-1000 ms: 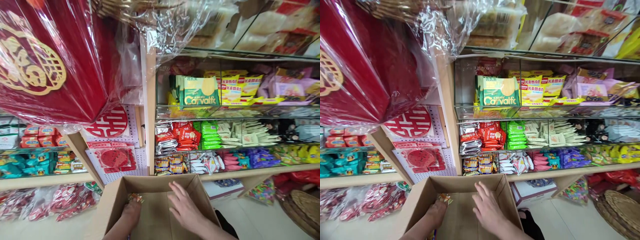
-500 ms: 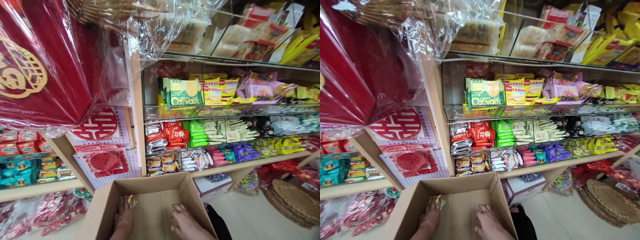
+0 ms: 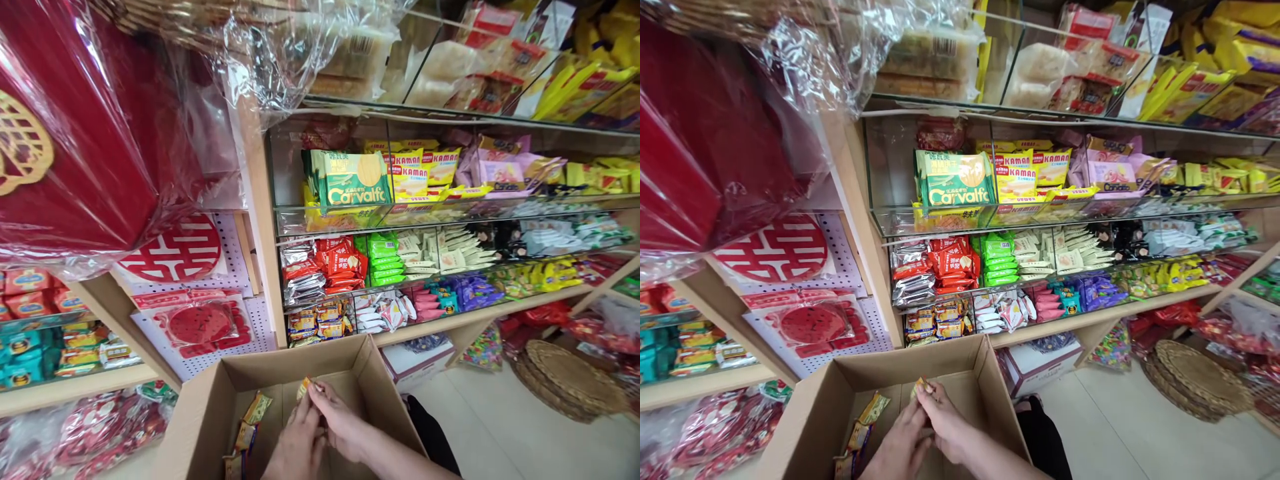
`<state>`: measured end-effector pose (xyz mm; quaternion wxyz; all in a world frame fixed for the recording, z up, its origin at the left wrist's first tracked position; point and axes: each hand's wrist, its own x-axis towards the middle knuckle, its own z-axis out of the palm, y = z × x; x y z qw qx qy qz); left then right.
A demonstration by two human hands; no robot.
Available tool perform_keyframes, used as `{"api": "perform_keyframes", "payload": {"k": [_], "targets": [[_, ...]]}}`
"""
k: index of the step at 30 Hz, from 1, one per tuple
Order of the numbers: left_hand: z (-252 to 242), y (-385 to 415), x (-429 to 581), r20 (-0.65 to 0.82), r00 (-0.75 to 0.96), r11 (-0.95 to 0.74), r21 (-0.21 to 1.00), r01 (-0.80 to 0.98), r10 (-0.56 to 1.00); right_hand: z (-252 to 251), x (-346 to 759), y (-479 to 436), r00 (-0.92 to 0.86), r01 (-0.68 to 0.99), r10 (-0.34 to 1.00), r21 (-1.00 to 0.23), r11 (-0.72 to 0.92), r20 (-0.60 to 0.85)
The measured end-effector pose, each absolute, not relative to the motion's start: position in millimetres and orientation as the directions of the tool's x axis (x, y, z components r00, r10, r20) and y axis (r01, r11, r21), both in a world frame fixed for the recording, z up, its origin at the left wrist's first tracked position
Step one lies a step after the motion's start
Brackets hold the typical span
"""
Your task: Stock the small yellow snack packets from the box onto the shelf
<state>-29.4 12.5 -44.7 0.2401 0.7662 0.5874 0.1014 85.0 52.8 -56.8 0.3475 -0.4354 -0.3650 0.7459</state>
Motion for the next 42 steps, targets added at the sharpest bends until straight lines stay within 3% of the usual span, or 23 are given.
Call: {"api": "perform_keyframes", "payload": {"k": [2,3,4,6,8,9,12,18,20,22,24,26,28,31,34,36,39,42], "targets": [[-33,4,-22,-0.045,0.413,-0.298,0.621,0.725,0.91,-56,80,55,-0.27,-0.357,0.873,-0.8,-0.482,-0.406],[-27,2,-21,0.013,0.389,-0.292,0.684,0.668,0.921,-54,81,55,-0.238,-0.394,0.875,-0.782,-0.484,-0.421],[-22,2,-22,0.075,0.301,-0.255,0.742,0.62,0.951,-52,84,55,-0.232,-0.403,0.88,-0.782,-0.475,-0.414],[-14,7,-27,0.141,-0.031,-0.106,0.857,0.505,0.989,-42,93,54,-0.296,-0.376,0.887,-0.81,-0.45,-0.355],[-8,15,-33,0.039,-0.286,0.048,0.956,0.291,0.958,-31,101,51,-0.39,-0.317,0.879,-0.856,-0.409,-0.276],[-6,20,-35,-0.045,-0.31,0.104,0.979,0.174,0.95,-26,104,48,-0.422,-0.282,0.871,-0.877,-0.389,-0.25],[-3,27,-36,-0.186,-0.214,0.182,0.983,-0.038,0.959,-18,105,42,-0.409,-0.216,0.881,-0.912,-0.348,-0.239],[-5,27,-26,-0.188,-0.259,0.155,0.978,-0.143,0.947,-24,98,40,-0.241,-0.187,0.939,-0.938,-0.292,-0.244],[-3,27,-23,-0.201,-0.293,0.157,0.973,-0.167,0.935,-23,99,39,-0.16,-0.086,0.979,-0.986,-0.143,-0.128],[3,27,-20,-0.292,-0.26,0.215,0.933,-0.289,0.92,-19,101,34,-0.142,0.05,0.986,-0.994,0.093,0.086],[12,27,-19,-0.408,-0.167,0.29,0.832,-0.473,0.898,-14,104,29,-0.251,0.119,0.924,-0.939,0.324,0.287],[21,25,-20,-0.456,-0.074,0.322,0.726,-0.608,0.887,-8,109,26,-0.353,0.112,0.858,-0.894,0.435,0.373],[27,25,-24,-0.436,-0.022,0.315,0.683,-0.658,0.899,-5,113,26,-0.298,0.125,0.883,-0.903,0.412,0.362],[31,25,-29,-0.406,0.051,0.322,0.634,-0.703,0.912,-5,115,33,-0.175,0.069,0.966,-0.977,0.204,0.189],[29,26,-27,-0.388,0.063,0.312,0.623,-0.718,0.919,-6,111,38,-0.295,-0.092,0.955,-0.995,-0.045,-0.016],[27,25,-24,-0.37,0.062,0.305,0.645,-0.701,0.927,-6,106,37,-0.361,-0.152,0.93,-0.979,-0.139,-0.076],[24,24,-22,-0.367,-0.007,0.277,0.716,-0.641,0.93,-5,104,35,-0.391,-0.188,0.918,-0.97,-0.156,-0.072],[20,22,-27,-0.32,-0.028,0.267,0.834,-0.484,0.947,-8,109,36,-0.388,-0.099,0.921,-0.993,-0.07,-0.026]]}}
